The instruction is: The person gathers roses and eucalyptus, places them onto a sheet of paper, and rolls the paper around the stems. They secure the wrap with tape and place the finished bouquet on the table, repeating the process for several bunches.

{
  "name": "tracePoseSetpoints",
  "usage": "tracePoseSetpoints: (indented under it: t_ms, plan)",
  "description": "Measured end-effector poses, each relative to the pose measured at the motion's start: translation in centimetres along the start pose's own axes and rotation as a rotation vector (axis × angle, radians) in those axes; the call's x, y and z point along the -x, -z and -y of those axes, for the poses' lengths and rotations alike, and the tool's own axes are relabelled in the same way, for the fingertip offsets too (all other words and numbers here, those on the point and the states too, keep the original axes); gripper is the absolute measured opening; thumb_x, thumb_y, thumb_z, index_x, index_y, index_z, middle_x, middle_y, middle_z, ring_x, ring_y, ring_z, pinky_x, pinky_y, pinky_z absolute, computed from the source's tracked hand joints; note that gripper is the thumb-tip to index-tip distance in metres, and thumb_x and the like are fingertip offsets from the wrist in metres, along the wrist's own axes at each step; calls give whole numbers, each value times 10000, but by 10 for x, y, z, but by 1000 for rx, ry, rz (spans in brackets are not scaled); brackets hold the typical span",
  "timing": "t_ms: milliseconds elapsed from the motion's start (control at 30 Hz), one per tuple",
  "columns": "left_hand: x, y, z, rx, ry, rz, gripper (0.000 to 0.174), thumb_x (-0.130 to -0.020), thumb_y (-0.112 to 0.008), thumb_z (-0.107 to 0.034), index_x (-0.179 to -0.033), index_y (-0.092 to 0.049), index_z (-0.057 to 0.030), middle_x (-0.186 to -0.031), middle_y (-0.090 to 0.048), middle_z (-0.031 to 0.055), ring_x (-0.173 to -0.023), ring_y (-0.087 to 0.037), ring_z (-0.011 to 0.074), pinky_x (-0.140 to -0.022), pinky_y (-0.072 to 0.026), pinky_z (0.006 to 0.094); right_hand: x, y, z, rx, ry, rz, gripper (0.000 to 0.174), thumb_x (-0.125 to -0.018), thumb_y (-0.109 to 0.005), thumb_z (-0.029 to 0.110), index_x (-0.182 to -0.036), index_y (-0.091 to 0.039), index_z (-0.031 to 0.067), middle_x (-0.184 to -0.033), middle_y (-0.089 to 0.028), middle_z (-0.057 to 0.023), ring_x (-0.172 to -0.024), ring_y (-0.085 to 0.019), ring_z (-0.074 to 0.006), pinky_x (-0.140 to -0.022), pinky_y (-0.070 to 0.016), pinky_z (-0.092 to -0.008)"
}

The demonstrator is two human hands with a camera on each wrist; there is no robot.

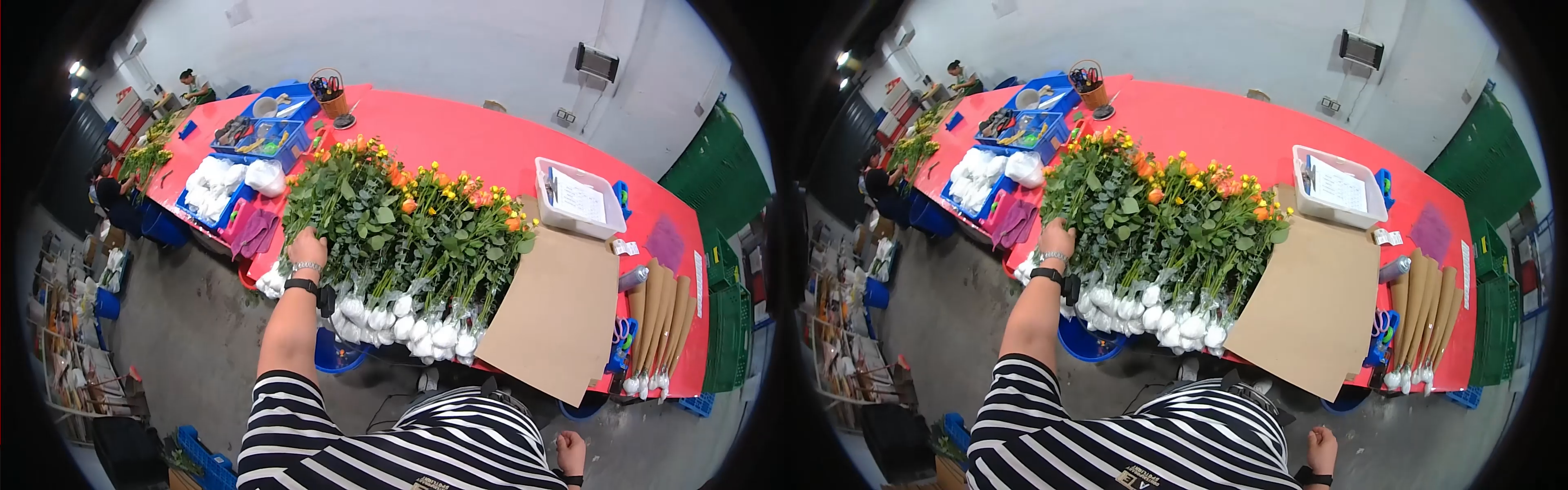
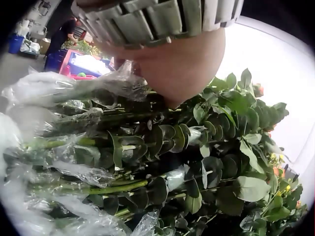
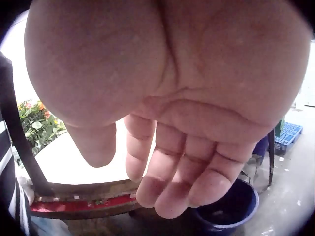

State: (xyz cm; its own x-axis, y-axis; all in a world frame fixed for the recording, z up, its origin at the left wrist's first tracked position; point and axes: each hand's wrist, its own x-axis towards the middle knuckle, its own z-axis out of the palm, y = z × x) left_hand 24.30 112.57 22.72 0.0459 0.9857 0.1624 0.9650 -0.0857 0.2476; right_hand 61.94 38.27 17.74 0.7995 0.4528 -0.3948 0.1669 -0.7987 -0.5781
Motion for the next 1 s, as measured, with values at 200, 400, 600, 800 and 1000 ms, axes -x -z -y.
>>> tracePoseSetpoints:
  t_ms: [200, 400, 600, 800, 1000]
  plan:
    - [5, 3, 28, 257, -94, -299, 262, -904, -690, -220, -1092, -703, -38, -1090, -726, 169, -1003, -687, 358, -914, -508, 456, -3, -1, 23, 28, 79, -49, 230, -870, -712, 129, -1021, -688, -41, -785, -700, -144, -723, -681, -232, -704, -538, -350]
    - [63, 68, 33, 803, -28, -263, 249, -956, -645, -138, -1133, -671, 36, -901, -727, 121, -807, -695, 198, -731, -537, 347, -33, 13, 70, 103, 215, 48, 229, -887, -720, 121, -1046, -691, -41, -766, -695, -107, -681, -653, -163, -658, -526, -310]
    - [205, 86, -51, 857, -378, -59, 181, -947, -684, -142, -1019, -680, 24, -926, -682, 34, -843, -595, 115, -757, -500, 292, -69, 24, 136, 109, 556, 148, 274, -887, -702, 183, -1076, -715, -14, -839, -709, -177, -768, -705, -291, -719, -556, -362]
    - [348, 44, -189, 1330, -455, 579, 359, -936, -648, 26, -1293, -636, -7, -1195, -699, 85, -1085, -651, 188, -960, -514, 331, -58, 50, 193, -64, 1011, 274, 296, -893, -716, 155, -1153, -694, 15, -1019, -726, -178, -920, -712, -333, -839, -564, -399]
    - [432, 10, -294, 889, -1156, 340, 267, -917, -655, -101, -1180, -699, -83, -1178, -718, 68, -1150, -649, 271, -1021, -489, 431, -54, 75, 175, -316, 1312, 77, 306, -876, -736, 99, -1173, -686, 43, -1165, -678, -156, -1003, -681, -336, -892, -555, -401]
